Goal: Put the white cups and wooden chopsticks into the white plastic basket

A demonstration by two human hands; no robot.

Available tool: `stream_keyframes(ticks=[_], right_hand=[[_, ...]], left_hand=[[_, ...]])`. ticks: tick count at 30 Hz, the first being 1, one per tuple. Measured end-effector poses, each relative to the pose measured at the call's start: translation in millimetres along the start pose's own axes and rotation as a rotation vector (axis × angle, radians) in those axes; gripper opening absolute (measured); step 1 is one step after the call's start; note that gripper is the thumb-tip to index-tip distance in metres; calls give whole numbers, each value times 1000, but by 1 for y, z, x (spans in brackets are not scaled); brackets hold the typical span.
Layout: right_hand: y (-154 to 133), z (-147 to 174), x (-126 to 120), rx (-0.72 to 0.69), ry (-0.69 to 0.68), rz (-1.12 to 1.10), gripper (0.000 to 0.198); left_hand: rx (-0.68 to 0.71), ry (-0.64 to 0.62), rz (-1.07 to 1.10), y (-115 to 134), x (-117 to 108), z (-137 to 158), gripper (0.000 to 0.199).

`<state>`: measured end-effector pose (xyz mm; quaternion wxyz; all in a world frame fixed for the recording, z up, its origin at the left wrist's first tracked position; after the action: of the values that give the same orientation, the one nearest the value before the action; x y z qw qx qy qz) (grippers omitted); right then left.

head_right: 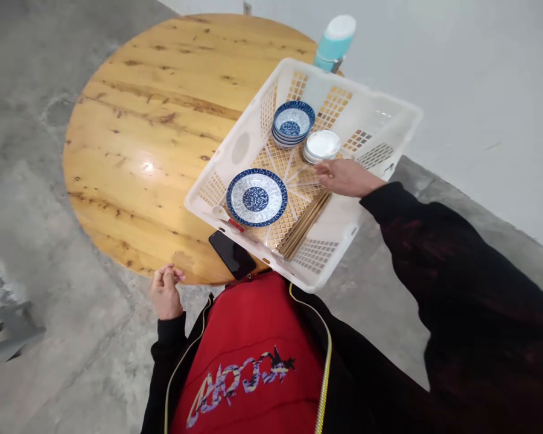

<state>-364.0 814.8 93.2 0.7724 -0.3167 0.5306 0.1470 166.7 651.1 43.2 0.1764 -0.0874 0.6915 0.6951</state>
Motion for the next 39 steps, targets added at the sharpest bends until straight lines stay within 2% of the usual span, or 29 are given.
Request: stream_keyframes(ticks=[3,10,16,21,26,29,34,39], right_hand=[[-17,41,14,-70,-115,44,33],[-46,143,38,-48,-139,-253,31],[-84,202,52,-44,19,-330,33],[-105,212,68,-8,88,-358,34],[-85,207,67,146,143,-434,36],[-76,208,66,191,167,-433,36],[-71,210,73,189,207,-386,32],[-68,210,76,153,259,-372,27]], left_hand=[[-9,-14,37,-2,3,-4,35],[-53,-95,117,-4,18,-16,41],[-31,-216,123,-2,31,-28,35],[-26,-272,122,-5,32,-35,35],[-50,-295,142,-10,32,-40,31],[-41,-311,144,-9,32,-42,23],[-85,-346,128,-19,31,-39,15],[-137,-330,143,-33,27,-34,12]])
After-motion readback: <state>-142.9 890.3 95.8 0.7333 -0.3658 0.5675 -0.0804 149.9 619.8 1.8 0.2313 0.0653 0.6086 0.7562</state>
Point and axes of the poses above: each hand's wrist, its own z-axis away from the middle knuckle, its own x-axis out of the palm, y = z × x, the point moved 9 cm from there along -z, towards the middle knuckle, and after that the axes turned 13 degrees about x, right-handed, at the moved point
